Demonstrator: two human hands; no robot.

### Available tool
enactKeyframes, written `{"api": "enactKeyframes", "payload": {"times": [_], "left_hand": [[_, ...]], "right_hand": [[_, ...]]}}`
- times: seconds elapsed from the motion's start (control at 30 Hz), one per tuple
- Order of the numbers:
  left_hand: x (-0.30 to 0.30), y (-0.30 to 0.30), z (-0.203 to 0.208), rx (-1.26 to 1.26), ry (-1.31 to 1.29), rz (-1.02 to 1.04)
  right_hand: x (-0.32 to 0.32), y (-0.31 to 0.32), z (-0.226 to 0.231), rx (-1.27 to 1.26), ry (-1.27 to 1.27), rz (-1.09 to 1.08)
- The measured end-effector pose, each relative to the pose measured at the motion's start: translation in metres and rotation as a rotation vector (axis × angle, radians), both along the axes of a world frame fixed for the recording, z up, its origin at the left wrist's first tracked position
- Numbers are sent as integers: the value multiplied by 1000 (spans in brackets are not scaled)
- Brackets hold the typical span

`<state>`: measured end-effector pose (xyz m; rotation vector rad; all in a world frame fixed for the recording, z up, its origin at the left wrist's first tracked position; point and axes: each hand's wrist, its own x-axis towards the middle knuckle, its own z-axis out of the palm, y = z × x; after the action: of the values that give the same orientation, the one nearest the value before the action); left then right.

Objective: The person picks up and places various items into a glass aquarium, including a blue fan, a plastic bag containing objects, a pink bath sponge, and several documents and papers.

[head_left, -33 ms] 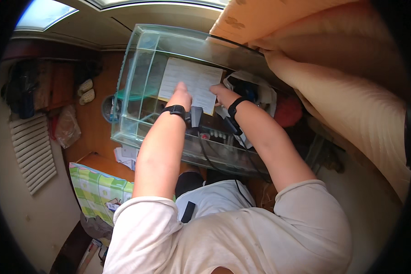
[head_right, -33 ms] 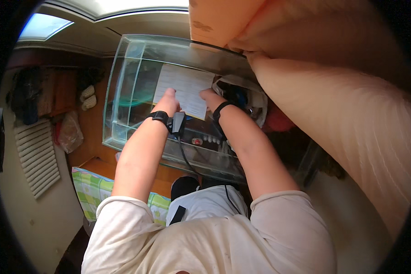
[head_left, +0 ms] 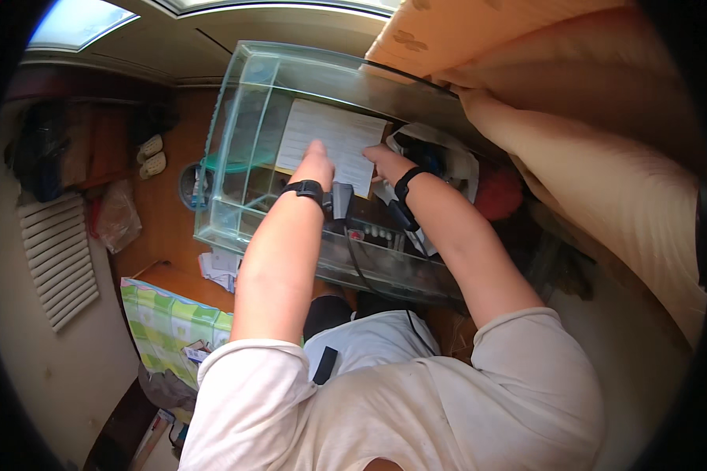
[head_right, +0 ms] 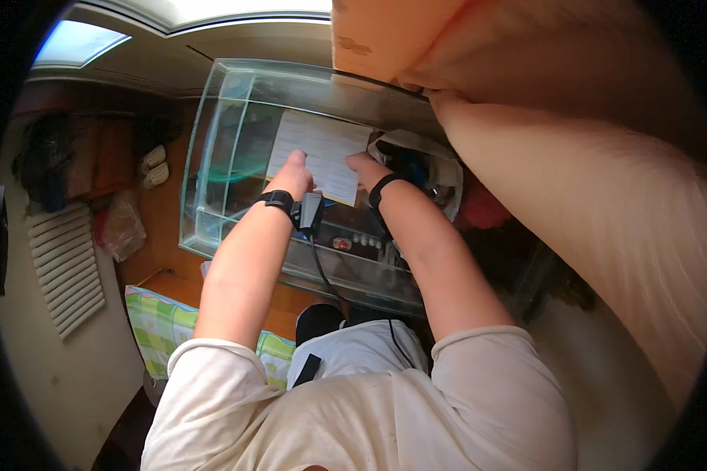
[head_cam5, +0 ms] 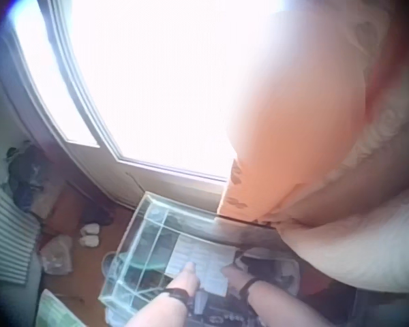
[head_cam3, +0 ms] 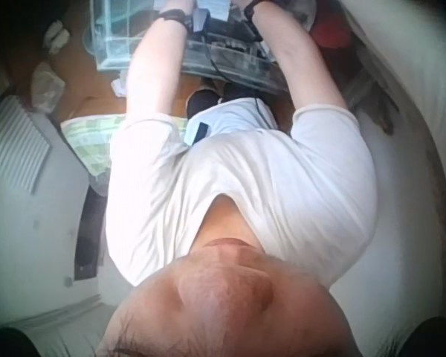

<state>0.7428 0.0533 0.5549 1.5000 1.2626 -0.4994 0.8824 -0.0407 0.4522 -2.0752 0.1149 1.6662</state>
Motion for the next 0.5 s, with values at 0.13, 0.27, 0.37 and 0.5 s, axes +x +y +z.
{"api": "enactKeyframes", "payload": {"times": [0.13,0.27,0.37,0.5], "left_hand": [[38,-10,30,-253,-34,633],[38,1,14,-273,119,987],[37,-3,17,-278,91,781],[46,-5,20,-229,136,821]], "right_hand": [[10,-3,-23,17,81,4],[2,-16,2,313,134,29],[19,-35,15,325,17,114],[25,-39,28,124,64,97]]}}
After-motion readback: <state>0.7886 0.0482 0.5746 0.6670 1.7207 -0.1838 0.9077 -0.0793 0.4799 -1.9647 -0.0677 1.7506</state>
